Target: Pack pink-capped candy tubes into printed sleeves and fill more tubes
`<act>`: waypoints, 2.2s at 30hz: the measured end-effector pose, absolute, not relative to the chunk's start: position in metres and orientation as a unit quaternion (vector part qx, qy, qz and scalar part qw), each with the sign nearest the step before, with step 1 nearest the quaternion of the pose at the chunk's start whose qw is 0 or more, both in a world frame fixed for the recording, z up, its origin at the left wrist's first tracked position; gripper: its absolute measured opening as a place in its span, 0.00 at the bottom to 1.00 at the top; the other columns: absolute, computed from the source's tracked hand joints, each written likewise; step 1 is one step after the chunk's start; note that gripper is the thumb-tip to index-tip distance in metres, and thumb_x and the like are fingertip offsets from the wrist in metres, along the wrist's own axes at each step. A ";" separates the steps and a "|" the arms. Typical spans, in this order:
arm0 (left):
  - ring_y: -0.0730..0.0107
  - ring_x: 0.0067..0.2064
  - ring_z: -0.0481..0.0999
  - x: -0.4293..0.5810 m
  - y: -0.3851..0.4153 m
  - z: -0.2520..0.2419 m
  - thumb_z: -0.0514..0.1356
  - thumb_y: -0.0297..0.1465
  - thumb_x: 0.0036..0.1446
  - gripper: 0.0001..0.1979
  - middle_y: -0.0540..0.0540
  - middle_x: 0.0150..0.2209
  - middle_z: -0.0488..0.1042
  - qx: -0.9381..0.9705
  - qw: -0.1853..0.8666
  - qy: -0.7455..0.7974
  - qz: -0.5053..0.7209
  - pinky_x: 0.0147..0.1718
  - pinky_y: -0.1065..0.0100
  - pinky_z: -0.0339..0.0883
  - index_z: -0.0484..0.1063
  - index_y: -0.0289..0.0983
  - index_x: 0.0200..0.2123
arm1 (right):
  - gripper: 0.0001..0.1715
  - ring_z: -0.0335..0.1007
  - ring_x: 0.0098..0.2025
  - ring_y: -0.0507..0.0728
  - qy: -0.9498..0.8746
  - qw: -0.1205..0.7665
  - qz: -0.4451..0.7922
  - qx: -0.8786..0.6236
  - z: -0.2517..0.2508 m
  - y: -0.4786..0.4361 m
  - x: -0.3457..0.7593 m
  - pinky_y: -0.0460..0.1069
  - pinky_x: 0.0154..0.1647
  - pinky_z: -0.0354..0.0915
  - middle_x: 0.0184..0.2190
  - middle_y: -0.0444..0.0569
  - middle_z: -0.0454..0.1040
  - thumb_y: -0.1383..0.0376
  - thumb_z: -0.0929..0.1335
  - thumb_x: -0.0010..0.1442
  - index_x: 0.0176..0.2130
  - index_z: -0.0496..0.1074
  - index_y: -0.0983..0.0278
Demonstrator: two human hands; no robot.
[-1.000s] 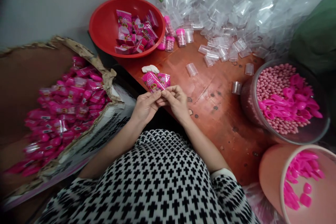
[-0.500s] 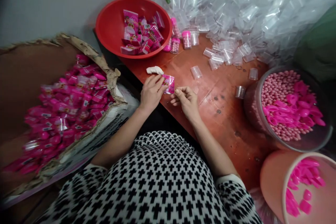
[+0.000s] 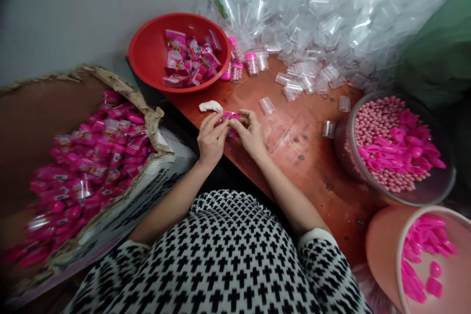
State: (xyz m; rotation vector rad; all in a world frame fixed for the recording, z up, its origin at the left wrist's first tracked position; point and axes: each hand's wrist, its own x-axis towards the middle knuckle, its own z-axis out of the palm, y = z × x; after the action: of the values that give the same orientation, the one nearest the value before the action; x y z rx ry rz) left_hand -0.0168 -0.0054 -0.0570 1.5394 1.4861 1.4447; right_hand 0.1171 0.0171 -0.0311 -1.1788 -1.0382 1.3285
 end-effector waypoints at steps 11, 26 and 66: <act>0.70 0.29 0.79 -0.018 -0.009 -0.022 0.81 0.42 0.31 0.25 0.45 0.28 0.80 0.186 0.674 0.464 0.544 0.30 0.70 0.78 0.81 0.30 0.28 | 0.37 0.63 0.21 0.49 -0.469 0.396 0.624 -0.484 -0.007 0.040 0.124 0.45 0.25 0.59 0.18 0.34 0.69 0.51 0.83 0.34 0.38 0.69 0.62; 0.75 0.23 0.76 -0.028 -0.007 -0.002 0.74 0.24 0.50 0.09 0.49 0.24 0.78 -0.028 0.675 0.486 0.554 0.23 0.74 0.75 0.75 0.31 0.27 | 0.23 0.70 0.59 0.73 -0.694 0.079 0.073 -0.712 -0.005 0.214 0.125 0.64 0.56 0.67 0.59 0.72 0.71 0.65 0.66 0.67 0.57 0.70 0.76; 0.77 0.21 0.71 0.003 -0.010 -0.003 0.79 0.41 0.39 0.21 0.52 0.22 0.74 0.140 0.678 0.370 0.619 0.21 0.75 0.65 0.75 0.34 0.26 | 0.20 0.64 0.20 0.48 -0.553 0.397 0.499 -0.536 -0.011 -0.041 0.120 0.45 0.21 0.60 0.22 0.39 0.71 0.48 0.68 0.65 0.33 0.68 0.60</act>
State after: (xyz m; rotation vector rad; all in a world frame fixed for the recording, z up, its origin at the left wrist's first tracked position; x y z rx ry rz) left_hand 0.0026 -0.0097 -0.0033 0.3145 0.8323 1.3909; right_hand 0.1198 -0.0410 -0.0108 -1.3564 -1.4012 1.2647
